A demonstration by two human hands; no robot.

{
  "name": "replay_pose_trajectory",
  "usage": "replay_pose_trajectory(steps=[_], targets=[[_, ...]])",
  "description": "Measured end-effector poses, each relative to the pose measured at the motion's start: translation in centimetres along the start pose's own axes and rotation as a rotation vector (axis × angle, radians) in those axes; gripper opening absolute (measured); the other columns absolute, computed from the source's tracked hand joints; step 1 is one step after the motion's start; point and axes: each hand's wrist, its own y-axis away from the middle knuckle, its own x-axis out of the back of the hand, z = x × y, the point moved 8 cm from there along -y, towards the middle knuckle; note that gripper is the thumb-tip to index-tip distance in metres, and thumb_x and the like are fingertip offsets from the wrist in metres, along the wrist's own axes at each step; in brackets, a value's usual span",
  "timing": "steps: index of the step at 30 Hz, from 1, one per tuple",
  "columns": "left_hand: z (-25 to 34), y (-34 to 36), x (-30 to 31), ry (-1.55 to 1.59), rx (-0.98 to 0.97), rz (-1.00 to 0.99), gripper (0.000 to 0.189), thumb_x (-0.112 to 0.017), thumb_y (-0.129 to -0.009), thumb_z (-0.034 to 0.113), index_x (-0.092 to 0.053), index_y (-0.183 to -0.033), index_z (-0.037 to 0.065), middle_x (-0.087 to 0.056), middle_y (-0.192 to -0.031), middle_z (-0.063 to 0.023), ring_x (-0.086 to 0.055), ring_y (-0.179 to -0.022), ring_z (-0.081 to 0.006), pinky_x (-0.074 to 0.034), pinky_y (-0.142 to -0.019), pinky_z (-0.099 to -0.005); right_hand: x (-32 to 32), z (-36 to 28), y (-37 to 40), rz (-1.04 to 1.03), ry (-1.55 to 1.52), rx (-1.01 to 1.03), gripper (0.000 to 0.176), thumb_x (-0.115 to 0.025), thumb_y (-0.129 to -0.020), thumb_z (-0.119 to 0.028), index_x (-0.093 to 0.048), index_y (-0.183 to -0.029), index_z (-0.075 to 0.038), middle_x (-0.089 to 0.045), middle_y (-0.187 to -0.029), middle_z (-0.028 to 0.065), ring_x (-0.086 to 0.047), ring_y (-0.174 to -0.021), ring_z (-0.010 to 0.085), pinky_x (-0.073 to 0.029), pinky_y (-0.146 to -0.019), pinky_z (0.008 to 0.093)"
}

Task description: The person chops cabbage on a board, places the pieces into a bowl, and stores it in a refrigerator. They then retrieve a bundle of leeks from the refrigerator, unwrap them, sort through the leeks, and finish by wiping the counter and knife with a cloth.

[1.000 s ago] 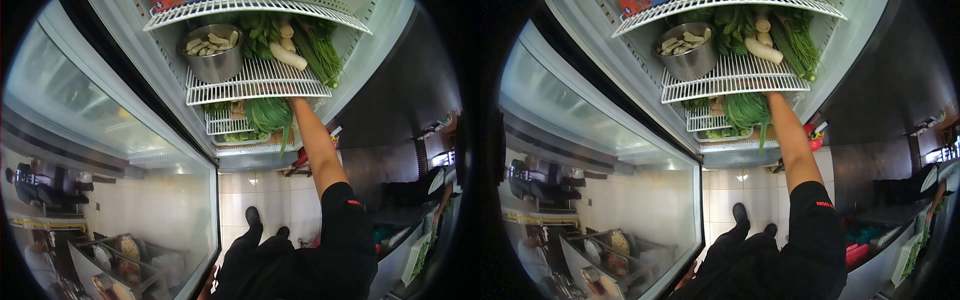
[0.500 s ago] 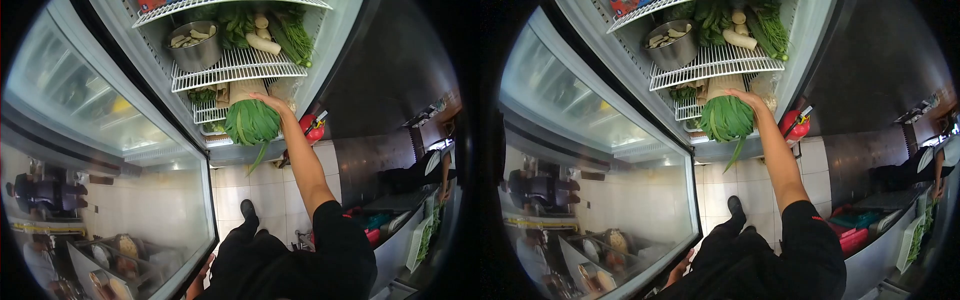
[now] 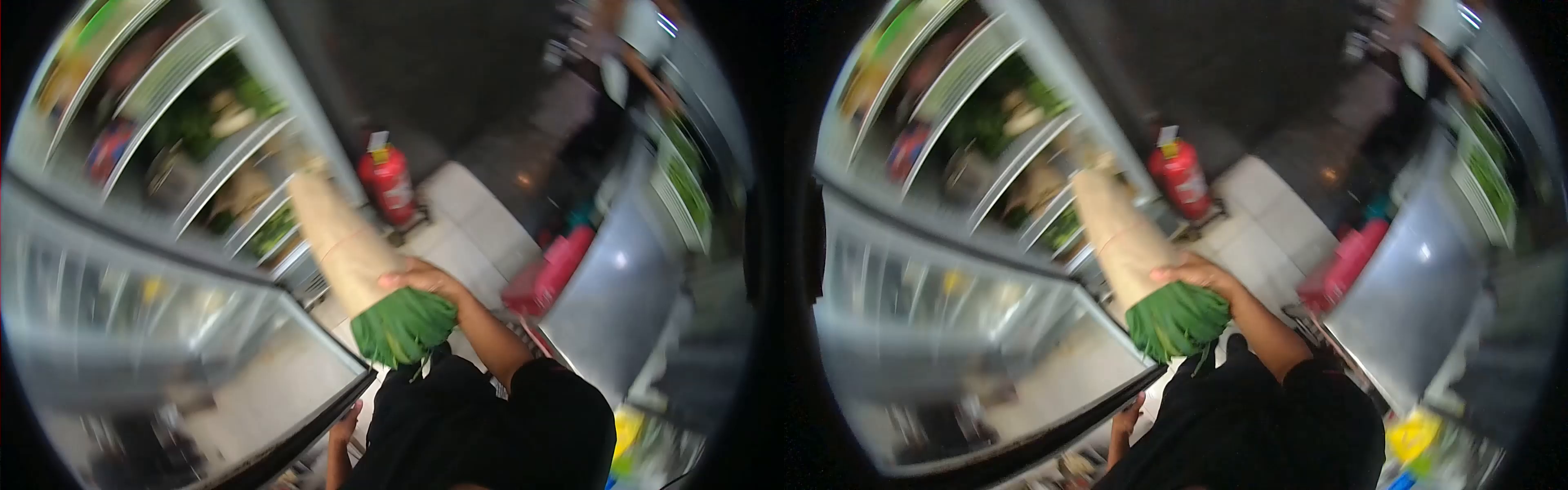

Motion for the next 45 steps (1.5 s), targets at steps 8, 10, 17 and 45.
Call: replay_pose_trajectory(steps=[8,10,17,45], targets=[[7.8,-4.1,-7.7,-0.44,-0.282,-0.31,0.075,-0.07,-0.084,0.035,-0.032,-0.138,-0.002,-0.058,-0.107,-0.0177,-0.061,-0.092,-0.0248,-0.057,-0.065,-0.0355,8.4,-1.3,28.2,0.421,0.355,0.286,0.088,-0.086,-0.063,-0.031,-0.042,-0.131,0.003,-0.059,-0.117,0.0159,-0.055,-0.11,0.0234,-0.043,-0.095,0.0325],[14.0,-5.1,-5.7,-0.499,-0.028,-0.421,0.06,-0.058,-0.092,0.036,-0.041,-0.132,-0.005,-0.061,-0.093,-0.0126,-0.062,-0.083,-0.0191,-0.056,-0.065,-0.0339,5.7,-5.5,28.1,0.599,0.486,0.293,0.089,-0.086,-0.062,-0.031,-0.042,-0.131,0.003,-0.059,-0.117,0.0148,-0.055,-0.11,0.0223,-0.043,-0.095,0.0326],[41.2,10.8,-21.1,0.132,0.04,-1.704,0.093,-0.03,-0.083,0.077,-0.027,-0.144,0.007,-0.046,-0.133,-0.0293,-0.049,-0.118,-0.0477,-0.048,-0.087,-0.0576,-0.3,-14.4,36.4,1.026,1.287,0.525,0.094,-0.085,-0.054,-0.032,-0.041,-0.133,-0.005,-0.052,-0.123,0.0161,-0.05,-0.115,0.0305,-0.038,-0.099,0.0382],[45.6,22.7,-50.4,-0.707,-0.873,-1.78,0.076,-0.069,-0.086,0.031,-0.026,-0.137,-0.005,-0.047,-0.132,-0.0183,-0.049,-0.118,-0.0272,-0.043,-0.098,-0.0407,3.4,3.8,42.5,2.406,0.694,0.953,0.008,-0.067,-0.081,-0.007,-0.066,-0.085,0.0,-0.059,-0.099,0.0137,-0.059,-0.096,0.0273,-0.047,-0.084,0.0373]])
